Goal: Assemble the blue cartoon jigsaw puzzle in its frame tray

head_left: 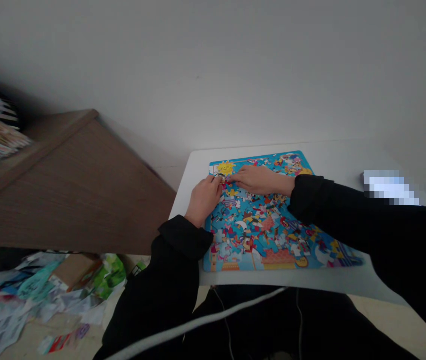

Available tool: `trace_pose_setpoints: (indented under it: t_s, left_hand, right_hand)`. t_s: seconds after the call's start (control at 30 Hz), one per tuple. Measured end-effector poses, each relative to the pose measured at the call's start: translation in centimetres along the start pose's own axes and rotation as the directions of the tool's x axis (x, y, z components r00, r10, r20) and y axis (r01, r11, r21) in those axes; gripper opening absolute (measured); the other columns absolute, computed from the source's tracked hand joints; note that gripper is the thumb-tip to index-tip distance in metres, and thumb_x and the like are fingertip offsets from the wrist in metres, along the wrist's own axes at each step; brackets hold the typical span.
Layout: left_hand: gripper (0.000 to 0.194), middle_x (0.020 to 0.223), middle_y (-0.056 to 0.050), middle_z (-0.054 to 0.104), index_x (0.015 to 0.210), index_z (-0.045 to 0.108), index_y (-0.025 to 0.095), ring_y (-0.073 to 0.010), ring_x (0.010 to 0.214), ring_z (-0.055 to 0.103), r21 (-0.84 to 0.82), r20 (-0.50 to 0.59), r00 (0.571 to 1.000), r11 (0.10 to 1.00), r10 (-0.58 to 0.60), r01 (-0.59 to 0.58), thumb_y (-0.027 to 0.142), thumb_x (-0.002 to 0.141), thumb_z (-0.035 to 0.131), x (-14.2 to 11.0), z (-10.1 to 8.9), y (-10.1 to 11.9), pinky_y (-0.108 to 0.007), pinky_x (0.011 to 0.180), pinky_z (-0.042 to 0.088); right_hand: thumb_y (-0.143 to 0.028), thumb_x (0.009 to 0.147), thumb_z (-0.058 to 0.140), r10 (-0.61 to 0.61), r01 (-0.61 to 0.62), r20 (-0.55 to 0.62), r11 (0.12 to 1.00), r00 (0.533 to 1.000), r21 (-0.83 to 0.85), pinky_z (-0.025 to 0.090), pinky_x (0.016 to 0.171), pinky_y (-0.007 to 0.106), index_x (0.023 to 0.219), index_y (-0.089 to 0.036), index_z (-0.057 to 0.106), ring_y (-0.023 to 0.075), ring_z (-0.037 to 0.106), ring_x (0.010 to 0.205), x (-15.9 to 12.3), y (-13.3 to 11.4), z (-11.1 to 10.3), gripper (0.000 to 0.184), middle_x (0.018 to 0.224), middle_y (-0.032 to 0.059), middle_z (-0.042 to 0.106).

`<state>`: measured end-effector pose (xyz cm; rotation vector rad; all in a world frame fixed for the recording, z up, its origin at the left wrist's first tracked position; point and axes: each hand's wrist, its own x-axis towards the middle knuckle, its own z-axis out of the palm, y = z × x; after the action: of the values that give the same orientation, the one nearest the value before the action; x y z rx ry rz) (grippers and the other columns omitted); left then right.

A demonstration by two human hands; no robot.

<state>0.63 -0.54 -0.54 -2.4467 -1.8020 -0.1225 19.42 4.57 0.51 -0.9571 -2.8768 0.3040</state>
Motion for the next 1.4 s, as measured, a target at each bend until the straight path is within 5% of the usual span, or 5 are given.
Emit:
trace_pose_setpoints:
  t_s: [0.1, 0.27, 0.6, 0.9, 1.4]
  left_hand:
    - [0.027, 0.107, -0.008, 0.061, 0.116, 0.057, 0.019, -0.02, 0.094, 0.059, 0.013, -0.001, 1.0, 1.0, 0.02, -0.02, 0.023, 0.096, 0.04, 0.0, 0.2, -0.2, -0.029, 0.079, 0.045]
    - [0.029, 0.109, -0.008, 0.061, 0.118, 0.058, 0.019, -0.0209, 0.099, 0.057, -0.027, -0.019, 1.0, 0.999, 0.023, -0.024, 0.022, 0.096, 0.041, 0.0, 0.5, -0.5, -0.031, 0.086, 0.045]
    - [0.028, 0.109, -0.009, 0.059, 0.117, 0.059, 0.018, -0.0213, 0.099, 0.054, -0.097, -0.04, 0.999, 0.995, 0.027, -0.03, 0.022, 0.095, 0.041, -0.2, 0.5, -0.5, -0.034, 0.09, 0.044]
    - [0.036, 0.114, -0.009, 0.058, 0.122, 0.057, 0.018, -0.0205, 0.102, 0.053, -0.102, -0.025, 0.999, 0.994, 0.029, -0.031, 0.012, 0.094, 0.035, -0.2, 0.9, -1.0, -0.032, 0.093, 0.042]
    - [0.042, 0.115, -0.006, 0.059, 0.122, 0.057, 0.025, -0.0188, 0.105, 0.054, -0.09, -0.001, 1.0, 0.996, 0.017, -0.017, 0.009, 0.091, 0.033, -0.2, 0.8, -1.0, -0.031, 0.091, 0.042]
  right_hand:
    - [-0.025, 0.095, 0.032, -0.037, 0.038, 0.054, 0.999, 0.998, -0.024, 0.047, 0.082, 0.038, 0.132, -0.02, 0.051, 0.0254, 0.055, 0.109, -0.3, 0.4, -0.1, 0.042, 0.115, 0.0122, 0.064]
    - [-0.026, 0.093, 0.041, -0.04, 0.047, -0.078, 0.995, 0.996, 0.086, 0.037, 0.101, 0.041, 0.131, -0.016, 0.052, 0.0233, 0.049, 0.121, -2.1, 0.8, -1.2, 0.041, 0.131, 0.012, 0.057]
    - [-0.032, 0.089, 0.052, -0.099, 0.077, 0.127, 0.983, 0.987, 0.167, 0.045, 0.077, 0.034, 0.105, -0.022, 0.069, 0.0206, 0.062, 0.092, -7.1, -2.7, -1.9, 0.026, 0.1, 0.0052, 0.07]
    - [-0.047, 0.087, 0.056, -0.284, 0.271, 0.079, 0.952, 0.956, 0.142, 0.032, 0.054, 0.027, 0.102, -0.023, 0.066, 0.0162, 0.059, 0.08, -7.5, -6.3, -0.2, 0.03, 0.091, 0.0038, 0.065]
    - [-0.036, 0.086, 0.058, -0.173, 0.129, 0.132, 0.948, 0.976, 0.292, 0.042, 0.066, 0.028, 0.101, -0.022, 0.067, 0.0169, 0.062, 0.082, -7.9, -5.1, -1.0, 0.023, 0.093, 0.0033, 0.069]
